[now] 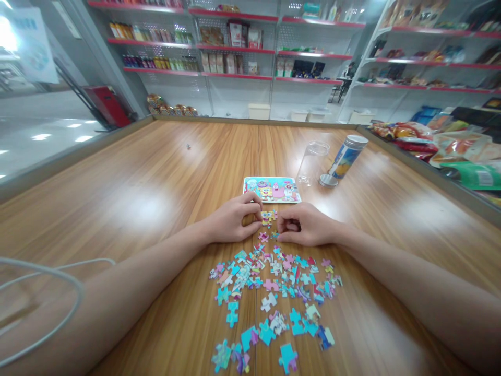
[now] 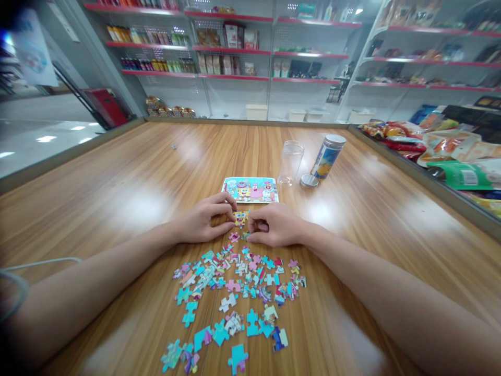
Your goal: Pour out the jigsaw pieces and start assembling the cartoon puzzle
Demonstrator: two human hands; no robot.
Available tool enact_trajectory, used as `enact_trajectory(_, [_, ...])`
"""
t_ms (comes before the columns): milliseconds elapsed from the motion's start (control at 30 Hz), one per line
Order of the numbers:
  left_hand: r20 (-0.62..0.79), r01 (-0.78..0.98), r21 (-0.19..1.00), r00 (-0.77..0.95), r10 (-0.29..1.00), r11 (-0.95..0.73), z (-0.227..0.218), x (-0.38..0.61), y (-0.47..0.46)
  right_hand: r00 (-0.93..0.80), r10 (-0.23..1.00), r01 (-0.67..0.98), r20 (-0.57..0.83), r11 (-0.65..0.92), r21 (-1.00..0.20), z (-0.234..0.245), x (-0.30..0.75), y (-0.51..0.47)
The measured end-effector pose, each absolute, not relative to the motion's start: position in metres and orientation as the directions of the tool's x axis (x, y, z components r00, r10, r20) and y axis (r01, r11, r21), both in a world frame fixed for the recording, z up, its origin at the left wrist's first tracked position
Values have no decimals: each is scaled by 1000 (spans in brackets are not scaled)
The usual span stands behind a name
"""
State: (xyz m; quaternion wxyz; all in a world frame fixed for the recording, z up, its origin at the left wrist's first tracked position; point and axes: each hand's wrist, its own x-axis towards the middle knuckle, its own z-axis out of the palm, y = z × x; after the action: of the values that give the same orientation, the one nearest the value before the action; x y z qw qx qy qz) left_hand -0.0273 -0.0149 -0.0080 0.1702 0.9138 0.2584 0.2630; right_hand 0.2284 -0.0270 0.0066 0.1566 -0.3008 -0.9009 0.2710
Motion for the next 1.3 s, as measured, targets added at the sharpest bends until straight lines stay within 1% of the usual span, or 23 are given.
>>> enact_trajectory(67, [405,373,438,731,550,-818,-9,-27,-15,-781,607,417,146,682,-601,4,231,-26])
enact_trajectory(133, [412,347,431,746,524,-833,-9,-27,-14,-801,578,391,157,702,-595,2,233,-25])
enact_trajectory(267, [415,313,430,765,493,-847,-9,-27,-12,-814,562,395,147,721,-570,4,233,-24])
enact_trajectory(400, [416,324,432,756,505,-841,-10,-27,-12,-796,593,439,117,700,-563,7,231,-26])
enact_trajectory(500, [416,334,435,749,516,-836,-11,-28,-12,-788,604,458,122,706,-540,7,230,-27])
enact_trajectory(633, [408,346,435,748,524,-831,-10,-28,-13,-790,592,437,158,725,-532,5,231,-27])
enact_trajectory(767, [397,349,437,752,526,-829,-9,-28,-13,-806,575,434,138,734,-522,6,231,-26])
enact_trajectory(900, [393,351,437,754,526,-828,-9,-28,-13,-784,606,460,134,713,-530,8,229,-28])
enact_trajectory(1133, [398,338,460,748,531,-821,-7,-29,-15,-704,689,562,170,687,-460,3,234,-23])
enact_trajectory(1300, [407,284,483,765,499,-829,-7,-28,-15,-651,732,610,199,661,-437,-1,235,-20])
